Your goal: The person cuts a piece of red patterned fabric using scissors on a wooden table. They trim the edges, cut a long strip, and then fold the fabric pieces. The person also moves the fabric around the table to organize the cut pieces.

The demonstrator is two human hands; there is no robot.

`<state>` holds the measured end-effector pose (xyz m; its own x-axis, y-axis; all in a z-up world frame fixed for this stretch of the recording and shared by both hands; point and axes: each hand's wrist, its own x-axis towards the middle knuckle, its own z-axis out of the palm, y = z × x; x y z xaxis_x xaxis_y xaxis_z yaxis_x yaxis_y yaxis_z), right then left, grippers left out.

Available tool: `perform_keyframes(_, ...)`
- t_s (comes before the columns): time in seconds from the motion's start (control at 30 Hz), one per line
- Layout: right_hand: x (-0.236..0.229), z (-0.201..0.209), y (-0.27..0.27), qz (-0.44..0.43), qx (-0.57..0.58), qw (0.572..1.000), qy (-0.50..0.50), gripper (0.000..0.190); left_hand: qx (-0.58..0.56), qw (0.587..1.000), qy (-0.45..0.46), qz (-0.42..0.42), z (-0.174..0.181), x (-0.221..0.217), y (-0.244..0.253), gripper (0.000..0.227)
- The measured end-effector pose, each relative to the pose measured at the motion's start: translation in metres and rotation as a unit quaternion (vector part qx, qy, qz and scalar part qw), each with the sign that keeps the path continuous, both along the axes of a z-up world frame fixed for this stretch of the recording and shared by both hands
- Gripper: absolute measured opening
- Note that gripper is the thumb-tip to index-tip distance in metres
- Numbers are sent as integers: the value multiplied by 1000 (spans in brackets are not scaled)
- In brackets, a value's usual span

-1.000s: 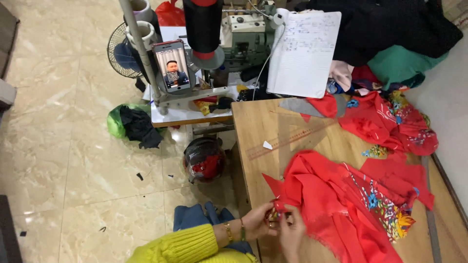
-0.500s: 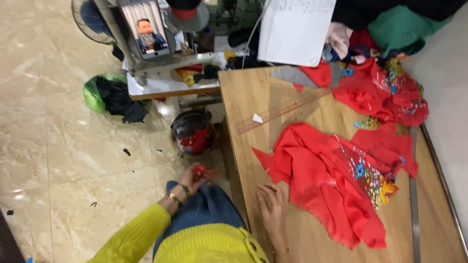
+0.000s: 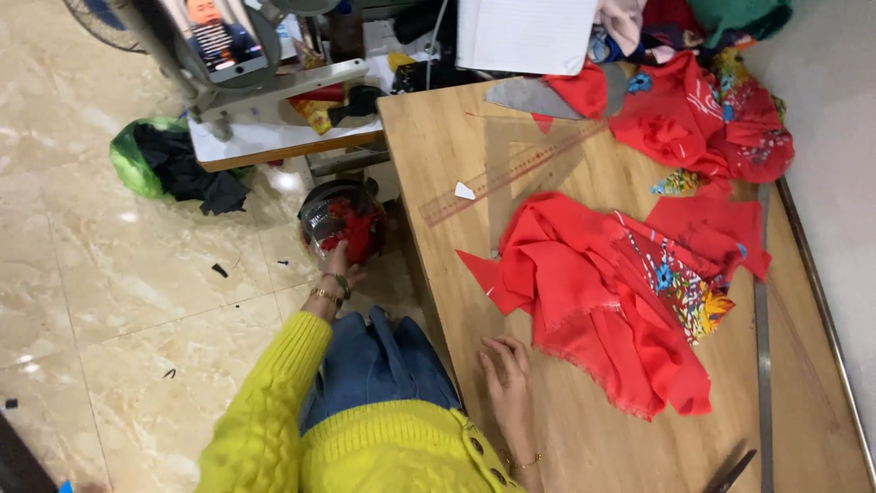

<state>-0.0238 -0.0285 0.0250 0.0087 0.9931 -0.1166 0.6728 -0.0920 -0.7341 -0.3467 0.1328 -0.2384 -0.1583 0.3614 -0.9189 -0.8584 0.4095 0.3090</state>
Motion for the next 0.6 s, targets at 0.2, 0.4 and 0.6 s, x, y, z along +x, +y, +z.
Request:
perform_keyframes(0.2,30,-16,4,-15,80,996,-44,28,113,920,343,-154,-15,35,-29,49)
perform_keyframes(0.4,53,1,7,-159,12,985,-72,35,339,681,615,-206,166,77,-31,32)
perform_keyframes(0.6,74,-22,-27,-239,57,956,-162,43,503,510,593,-369,203,149,-30,32)
